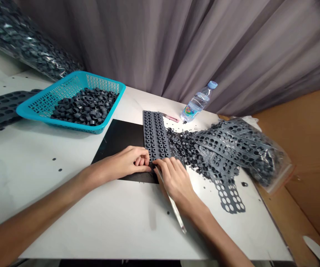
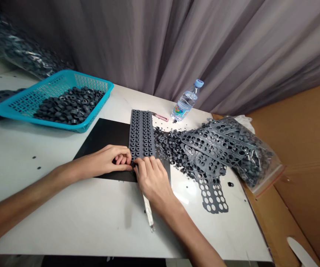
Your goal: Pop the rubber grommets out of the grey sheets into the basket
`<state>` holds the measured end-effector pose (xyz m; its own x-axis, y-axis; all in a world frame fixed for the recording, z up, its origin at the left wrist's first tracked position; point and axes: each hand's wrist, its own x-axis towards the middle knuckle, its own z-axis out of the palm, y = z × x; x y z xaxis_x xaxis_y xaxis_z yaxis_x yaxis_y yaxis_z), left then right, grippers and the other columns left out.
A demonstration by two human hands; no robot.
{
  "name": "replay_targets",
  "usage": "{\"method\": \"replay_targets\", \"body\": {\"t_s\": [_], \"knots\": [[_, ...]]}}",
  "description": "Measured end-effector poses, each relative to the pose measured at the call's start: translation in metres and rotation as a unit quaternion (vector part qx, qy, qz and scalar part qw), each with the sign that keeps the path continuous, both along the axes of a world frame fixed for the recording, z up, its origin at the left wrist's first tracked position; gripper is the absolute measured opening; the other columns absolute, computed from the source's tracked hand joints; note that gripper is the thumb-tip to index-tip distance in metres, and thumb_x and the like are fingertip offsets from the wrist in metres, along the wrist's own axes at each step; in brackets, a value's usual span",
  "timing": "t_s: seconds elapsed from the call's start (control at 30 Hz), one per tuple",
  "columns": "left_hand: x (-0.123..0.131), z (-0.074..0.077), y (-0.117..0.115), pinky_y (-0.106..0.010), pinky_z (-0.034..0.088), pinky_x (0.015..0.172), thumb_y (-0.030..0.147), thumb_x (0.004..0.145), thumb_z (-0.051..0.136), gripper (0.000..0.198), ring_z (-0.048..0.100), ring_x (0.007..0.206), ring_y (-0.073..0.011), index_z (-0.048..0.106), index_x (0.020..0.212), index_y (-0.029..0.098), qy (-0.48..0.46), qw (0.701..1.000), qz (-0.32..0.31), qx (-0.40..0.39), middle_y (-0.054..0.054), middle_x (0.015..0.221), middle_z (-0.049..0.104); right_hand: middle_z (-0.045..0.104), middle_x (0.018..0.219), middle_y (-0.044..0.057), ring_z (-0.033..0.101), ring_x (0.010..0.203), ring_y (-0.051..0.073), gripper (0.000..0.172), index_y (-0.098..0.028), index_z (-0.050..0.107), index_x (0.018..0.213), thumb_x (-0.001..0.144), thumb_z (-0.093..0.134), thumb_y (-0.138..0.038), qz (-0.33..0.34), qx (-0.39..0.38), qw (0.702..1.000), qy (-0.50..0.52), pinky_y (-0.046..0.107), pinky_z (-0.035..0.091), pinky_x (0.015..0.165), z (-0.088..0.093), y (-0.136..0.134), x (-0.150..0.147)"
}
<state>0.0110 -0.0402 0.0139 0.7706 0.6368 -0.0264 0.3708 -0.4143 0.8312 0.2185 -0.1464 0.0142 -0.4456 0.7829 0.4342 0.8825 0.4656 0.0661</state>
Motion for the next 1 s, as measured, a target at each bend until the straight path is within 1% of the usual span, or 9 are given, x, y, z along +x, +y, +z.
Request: {"method": "replay_targets", "body": {"t_s": [0.17,0.2,0.27,0.37,0.43,0.6,0.67,0.83,1.0], "knots": [[0.001,0.005,-0.001,-0.026,0.043,0.064,0.046,0.09,0.076,0.028,0.051,0.07,-0.0145,0.067,0.085,0.019,0.007,1.0,-0.003,-0.004,0.002,0.076,0.057,0.068,0.105,0.016,0.06,0.094,0.03,0.023,-0.012,0.058,0.126,0.11,0.044,-0.021,-0.141,0.005,0.987,0.074,0.043,0.049,0.082,0.008,0.002,0.008],[0.001,0.006,-0.002,-0.026,0.043,0.064,0.046,0.09,0.076,0.028,0.051,0.07,-0.0147,0.067,0.085,0.019,0.007,1.0,-0.003,-0.004,0.002,0.076,0.057,0.068,0.107,0.016,0.061,0.096,0.03,0.023,-0.013,0.058,0.126,0.11,0.044,-0.022,-0.151,-0.002,0.984,0.097,0.043,0.05,0.083,0.011,0.002,0.012],[0.001,0.005,-0.002,-0.026,0.042,0.064,0.046,0.091,0.075,0.028,0.051,0.07,-0.0147,0.068,0.086,0.019,0.004,1.0,-0.004,-0.004,0.001,0.078,0.058,0.07,0.107,0.013,0.063,0.096,0.027,0.022,-0.017,0.06,0.127,0.109,0.048,-0.023,-0.118,-0.042,0.981,0.148,0.04,0.052,0.085,0.016,0.002,0.017],[0.0,0.004,-0.002,-0.026,0.042,0.065,0.047,0.092,0.073,0.029,0.051,0.071,-0.0144,0.067,0.087,0.019,-0.001,1.0,-0.008,0.0,0.001,0.08,0.058,0.073,0.1,0.007,0.066,0.087,0.022,0.017,-0.022,0.064,0.122,0.107,0.056,-0.026,-0.021,-0.091,0.974,0.205,0.034,0.053,0.081,0.019,0.0,0.022],[-0.001,0.004,-0.002,-0.027,0.042,0.066,0.048,0.093,0.073,0.029,0.051,0.072,-0.0145,0.068,0.089,0.019,0.001,1.0,-0.01,0.003,0.001,0.082,0.059,0.074,0.099,0.006,0.067,0.084,0.021,0.014,-0.023,0.065,0.118,0.106,0.059,-0.029,-0.018,-0.088,0.973,0.213,0.033,0.053,0.079,0.02,-0.001,0.026],[-0.005,0.012,-0.005,-0.028,0.043,0.071,0.045,0.097,0.069,0.026,0.052,0.077,-0.0149,0.066,0.09,0.02,0.011,1.0,-0.02,0.007,0.001,0.086,0.059,0.074,0.101,0.007,0.069,0.083,0.024,0.022,-0.024,0.063,0.124,0.108,0.054,-0.036,-0.207,-0.057,0.958,0.191,0.035,0.048,0.07,0.022,0.001,0.056],[-0.007,0.016,-0.007,-0.028,0.043,0.072,0.044,0.099,0.067,0.024,0.053,0.078,-0.015,0.065,0.092,0.021,0.02,0.999,-0.027,0.009,0.001,0.089,0.059,0.073,0.105,0.007,0.069,0.083,0.023,0.024,-0.024,0.064,0.124,0.109,0.049,-0.036,-0.229,-0.058,0.954,0.184,0.035,0.048,0.071,0.021,0.002,0.068],[-0.01,0.023,-0.008,-0.028,0.044,0.074,0.043,0.099,0.067,0.021,0.055,0.081,-0.016,0.06,0.103,0.023,0.034,0.999,-0.034,0.003,0.002,0.092,0.06,0.07,0.107,0.007,0.068,0.088,0.022,0.026,-0.026,0.068,0.121,0.111,0.045,-0.033,-0.153,-0.098,0.971,0.155,0.034,0.049,0.076,0.019,0.003,0.063],[-0.011,0.028,-0.01,-0.029,0.045,0.078,0.041,0.101,0.063,0.019,0.058,0.085,-0.0174,0.063,0.112,0.025,0.038,0.998,-0.048,0.025,0.0,0.098,0.062,0.07,0.104,0.007,0.067,0.094,0.022,0.022,-0.025,0.068,0.112,0.111,0.047,-0.031,-0.079,-0.137,0.977,0.142,0.034,0.052,0.081,0.025,0.004,0.052]]}}
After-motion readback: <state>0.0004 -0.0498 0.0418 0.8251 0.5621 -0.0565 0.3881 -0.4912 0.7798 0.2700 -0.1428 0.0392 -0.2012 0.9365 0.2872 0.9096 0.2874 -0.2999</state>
